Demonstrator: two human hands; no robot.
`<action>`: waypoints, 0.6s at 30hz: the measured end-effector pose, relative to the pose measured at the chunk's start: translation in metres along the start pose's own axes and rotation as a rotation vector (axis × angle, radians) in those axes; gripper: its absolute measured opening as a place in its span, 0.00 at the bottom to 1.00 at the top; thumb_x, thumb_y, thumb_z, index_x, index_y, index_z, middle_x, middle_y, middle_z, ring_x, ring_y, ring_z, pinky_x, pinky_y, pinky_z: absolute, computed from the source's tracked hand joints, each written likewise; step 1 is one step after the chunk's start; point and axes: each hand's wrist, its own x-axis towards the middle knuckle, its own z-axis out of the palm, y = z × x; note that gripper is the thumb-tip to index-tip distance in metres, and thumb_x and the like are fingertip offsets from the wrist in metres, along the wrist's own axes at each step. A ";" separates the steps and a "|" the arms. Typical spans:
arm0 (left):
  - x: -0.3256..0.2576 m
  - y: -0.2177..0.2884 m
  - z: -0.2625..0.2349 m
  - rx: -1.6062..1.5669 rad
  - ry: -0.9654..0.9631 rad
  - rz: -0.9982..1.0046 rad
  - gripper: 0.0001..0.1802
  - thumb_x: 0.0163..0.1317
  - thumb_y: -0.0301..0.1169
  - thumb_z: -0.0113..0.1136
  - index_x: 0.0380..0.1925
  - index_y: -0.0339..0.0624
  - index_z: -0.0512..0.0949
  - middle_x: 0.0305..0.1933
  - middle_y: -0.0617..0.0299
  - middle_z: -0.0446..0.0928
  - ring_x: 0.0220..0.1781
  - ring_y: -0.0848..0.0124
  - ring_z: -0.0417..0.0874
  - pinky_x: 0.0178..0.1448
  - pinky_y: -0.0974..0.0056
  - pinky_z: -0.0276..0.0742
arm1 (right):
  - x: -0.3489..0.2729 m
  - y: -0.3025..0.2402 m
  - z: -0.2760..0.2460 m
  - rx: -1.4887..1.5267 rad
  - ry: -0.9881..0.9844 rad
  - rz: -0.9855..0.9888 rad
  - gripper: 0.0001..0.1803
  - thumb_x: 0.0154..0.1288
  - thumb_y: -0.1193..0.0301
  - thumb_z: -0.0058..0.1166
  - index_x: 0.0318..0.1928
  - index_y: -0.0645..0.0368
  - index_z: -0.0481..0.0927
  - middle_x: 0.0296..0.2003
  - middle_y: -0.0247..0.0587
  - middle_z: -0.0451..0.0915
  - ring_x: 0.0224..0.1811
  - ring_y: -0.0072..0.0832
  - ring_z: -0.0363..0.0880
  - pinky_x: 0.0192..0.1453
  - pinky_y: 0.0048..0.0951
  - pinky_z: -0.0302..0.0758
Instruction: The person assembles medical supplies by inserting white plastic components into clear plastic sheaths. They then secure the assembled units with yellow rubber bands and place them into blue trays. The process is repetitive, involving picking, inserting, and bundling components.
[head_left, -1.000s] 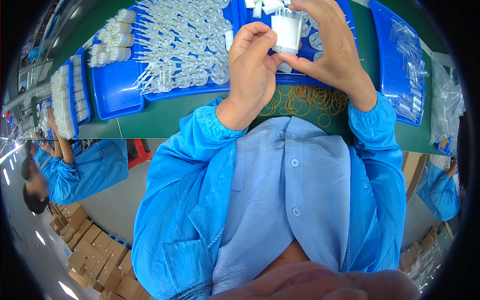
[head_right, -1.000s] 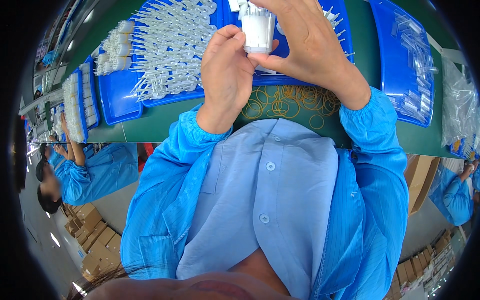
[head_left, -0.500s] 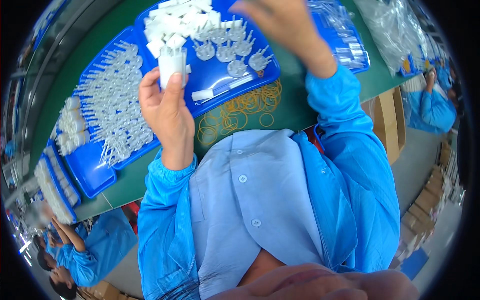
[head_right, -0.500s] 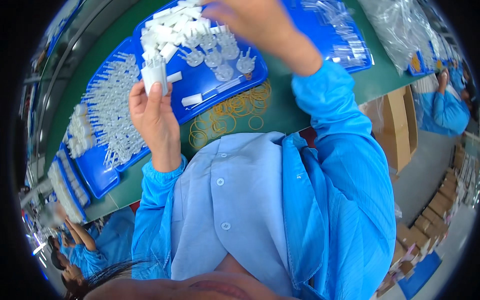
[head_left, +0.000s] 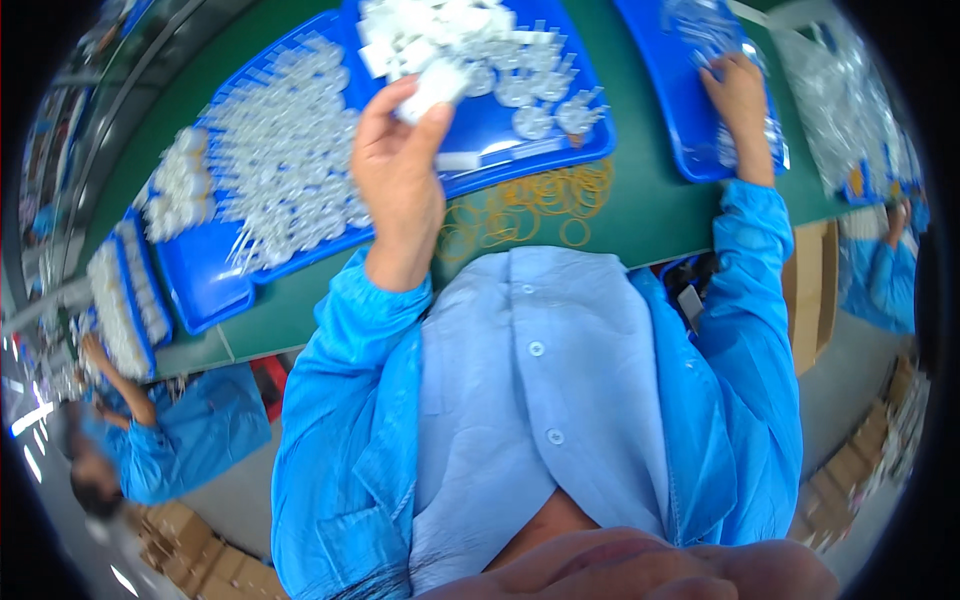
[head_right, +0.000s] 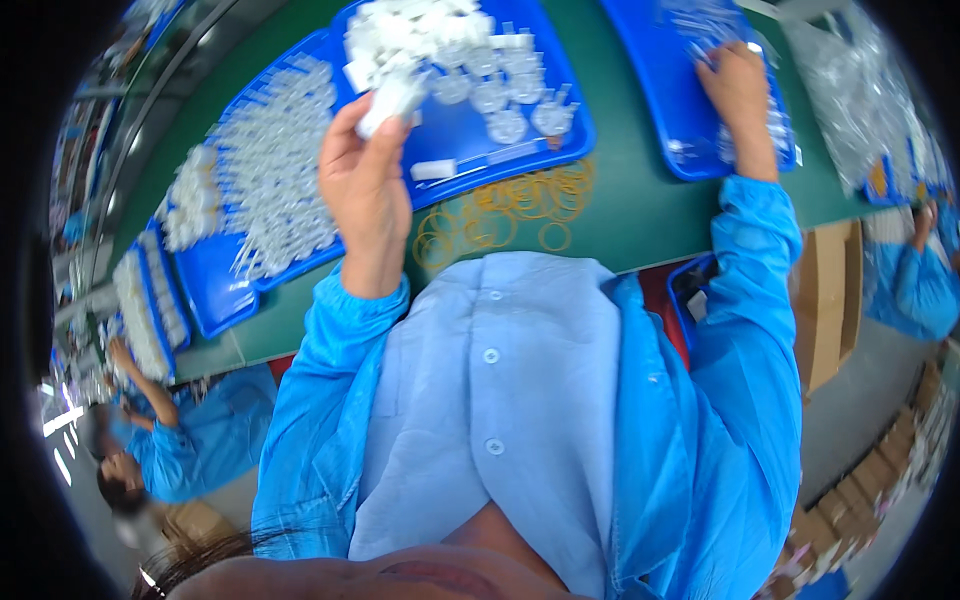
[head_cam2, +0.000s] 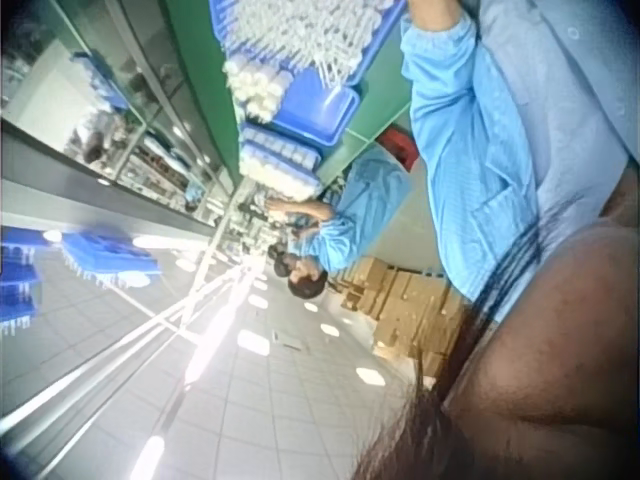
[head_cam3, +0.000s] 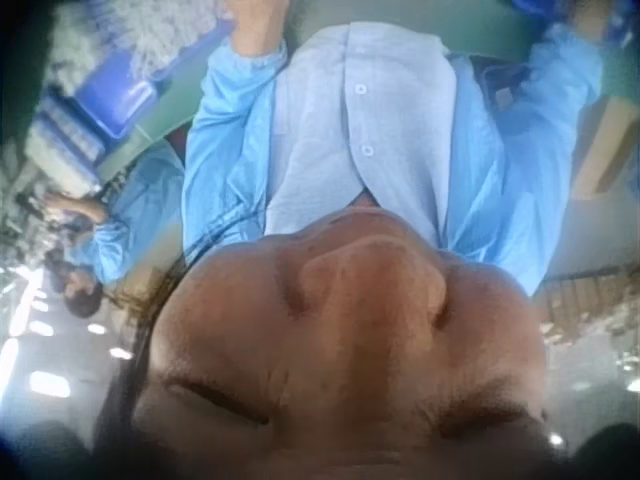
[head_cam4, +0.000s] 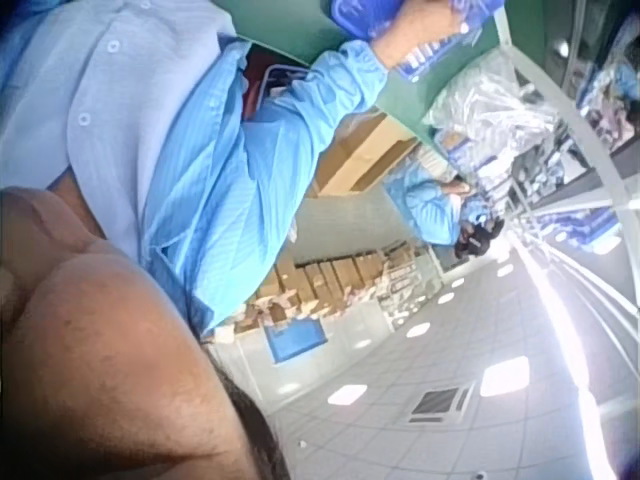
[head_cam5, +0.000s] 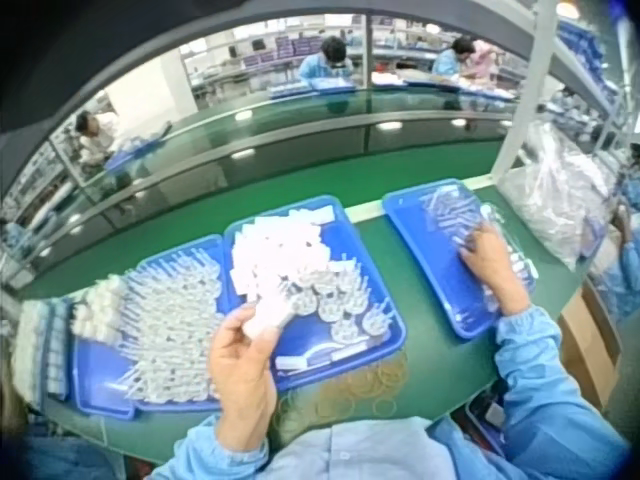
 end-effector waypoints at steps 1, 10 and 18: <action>0.000 -0.001 0.000 -0.020 -0.006 0.003 0.18 0.62 0.17 0.62 0.52 0.32 0.74 0.52 0.51 0.78 0.53 0.62 0.82 0.57 0.61 0.81 | -0.001 -0.007 -0.002 -0.010 -0.004 0.008 0.13 0.58 0.63 0.61 0.36 0.60 0.85 0.43 0.47 0.82 0.52 0.46 0.78 0.59 0.43 0.72; -0.004 0.017 0.003 -0.112 -0.012 -0.023 0.20 0.58 0.13 0.65 0.50 0.36 0.73 0.60 0.50 0.73 0.61 0.62 0.78 0.66 0.62 0.74 | 0.017 -0.156 -0.108 1.381 -0.312 -0.086 0.12 0.68 0.73 0.56 0.49 0.63 0.83 0.42 0.43 0.84 0.41 0.33 0.84 0.44 0.27 0.79; 0.001 0.017 -0.003 -0.091 0.003 0.029 0.18 0.61 0.16 0.62 0.51 0.35 0.75 0.61 0.50 0.72 0.61 0.61 0.77 0.65 0.59 0.75 | 0.037 -0.250 -0.115 1.759 -0.483 -0.090 0.09 0.70 0.75 0.55 0.47 0.66 0.80 0.30 0.32 0.77 0.28 0.15 0.76 0.32 0.15 0.73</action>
